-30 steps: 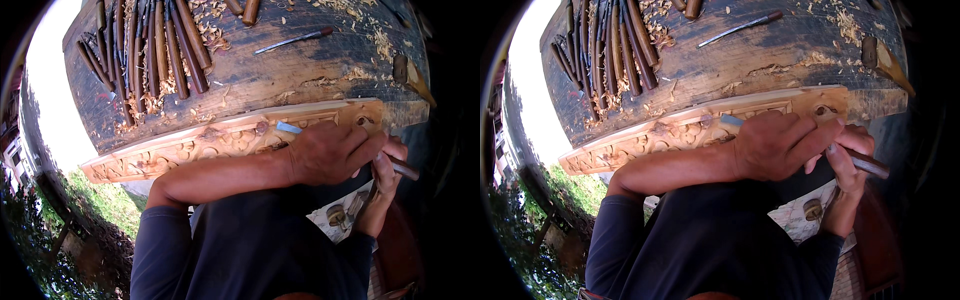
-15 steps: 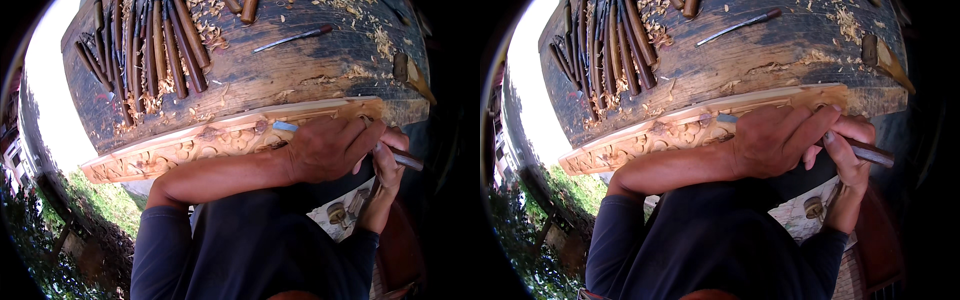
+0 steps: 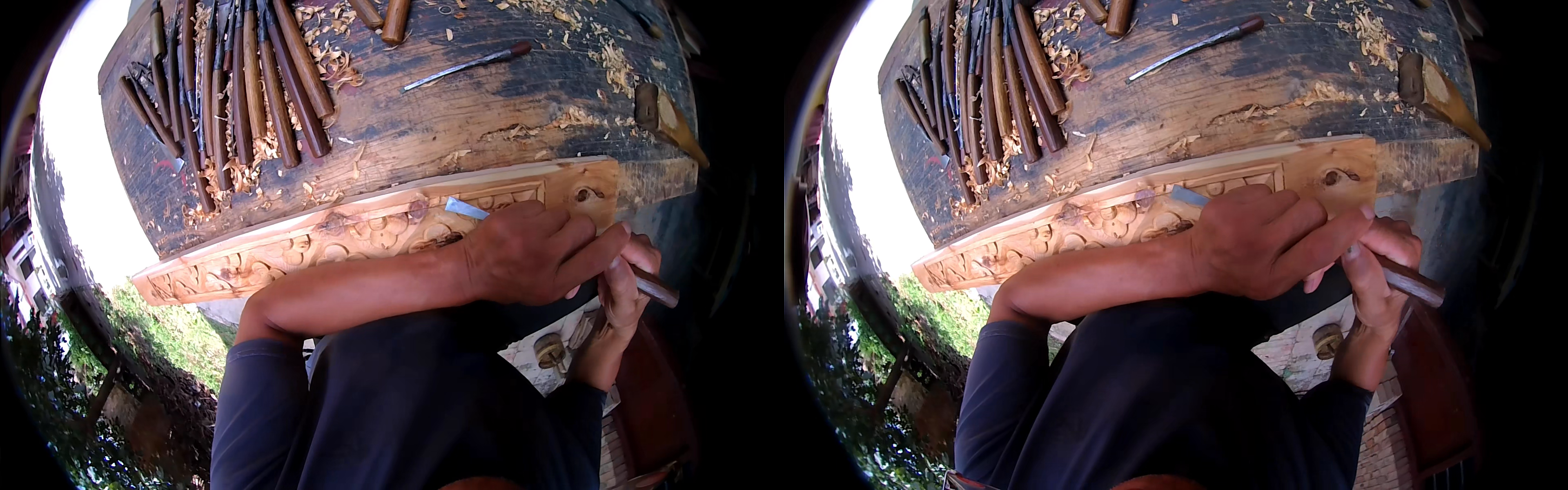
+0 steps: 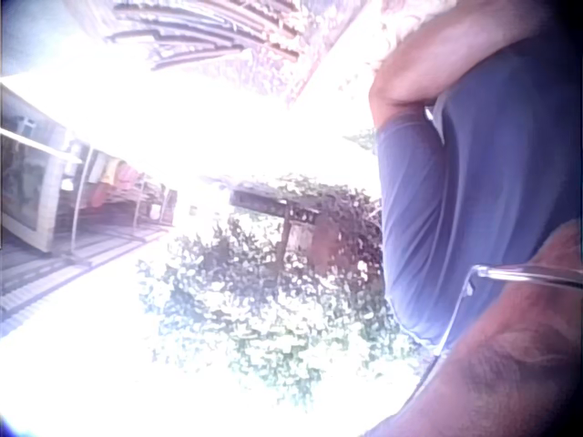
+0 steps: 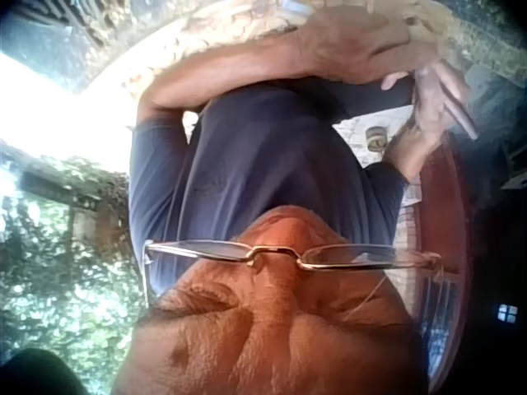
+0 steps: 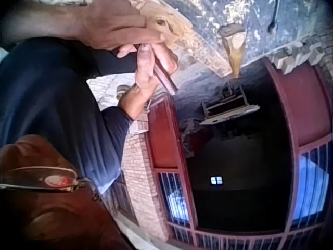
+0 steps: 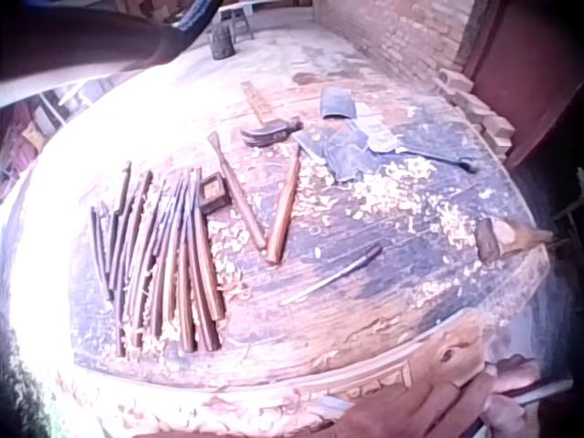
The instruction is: The person carves decorative patterns into a wooden board using various chisels and a mallet. They handle different chisels one at a time, positioning them against the wood and striking them with a mallet or pushing by hand to remove material.
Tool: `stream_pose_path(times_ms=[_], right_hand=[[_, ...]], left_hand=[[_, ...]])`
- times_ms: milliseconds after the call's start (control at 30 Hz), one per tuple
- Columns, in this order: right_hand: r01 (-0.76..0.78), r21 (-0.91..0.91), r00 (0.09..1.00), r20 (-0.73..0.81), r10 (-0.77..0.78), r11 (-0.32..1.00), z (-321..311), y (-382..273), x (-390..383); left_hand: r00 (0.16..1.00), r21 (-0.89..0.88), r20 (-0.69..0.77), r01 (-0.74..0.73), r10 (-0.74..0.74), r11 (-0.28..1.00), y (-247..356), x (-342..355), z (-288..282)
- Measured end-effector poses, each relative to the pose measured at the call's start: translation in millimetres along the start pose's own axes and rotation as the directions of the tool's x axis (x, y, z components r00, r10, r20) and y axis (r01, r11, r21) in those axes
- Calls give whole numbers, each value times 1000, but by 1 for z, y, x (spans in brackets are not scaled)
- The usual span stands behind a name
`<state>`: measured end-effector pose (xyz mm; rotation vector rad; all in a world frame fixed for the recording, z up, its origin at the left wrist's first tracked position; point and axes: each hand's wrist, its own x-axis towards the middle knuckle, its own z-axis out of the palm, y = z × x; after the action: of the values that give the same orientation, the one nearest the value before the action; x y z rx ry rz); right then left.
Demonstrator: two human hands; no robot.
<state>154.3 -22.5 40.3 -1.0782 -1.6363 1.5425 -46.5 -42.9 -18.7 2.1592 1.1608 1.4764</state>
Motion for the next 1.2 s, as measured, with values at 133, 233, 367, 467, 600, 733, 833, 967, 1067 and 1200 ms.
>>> stream_pose_path(times_ms=[133,233,367,467,600,733,833,967,1067,1200], right_hand=[[1,-51,998,-59,-4,999,15,-17,6],[-25,-4,999,42,25,1000,7,-21,10],[-39,53,999,17,38,998,10,-18,17],[-131,97,991,24,129,987,11,-15,23],[-128,89,991,44,124,988,9,-17,27],[-9,-15,996,90,10,1000,11,-20,28],[60,-76,995,88,-54,995,7,-30,19],[31,-37,998,57,-29,999,15,-32,21],[-38,-46,997,59,41,998,9,-40,19],[-8,-3,999,40,8,1000,10,-29,26]], left_hand=[[1000,-46,-24,-2,0,999,0,0,-1],[999,-55,-40,3,-6,998,-1,1,-1],[998,-22,-15,60,-61,998,0,2,-3],[993,-32,-36,113,-115,993,-2,1,-1],[991,-13,-32,126,-127,992,-1,3,-3],[997,-24,-52,57,-58,998,-3,1,-5],[996,-72,-87,-8,2,997,-2,3,-1],[995,-52,-97,-27,22,998,-4,0,-5],[992,-83,-126,-14,3,996,-2,6,1],[997,-13,-73,32,-33,999,-2,6,-4]])
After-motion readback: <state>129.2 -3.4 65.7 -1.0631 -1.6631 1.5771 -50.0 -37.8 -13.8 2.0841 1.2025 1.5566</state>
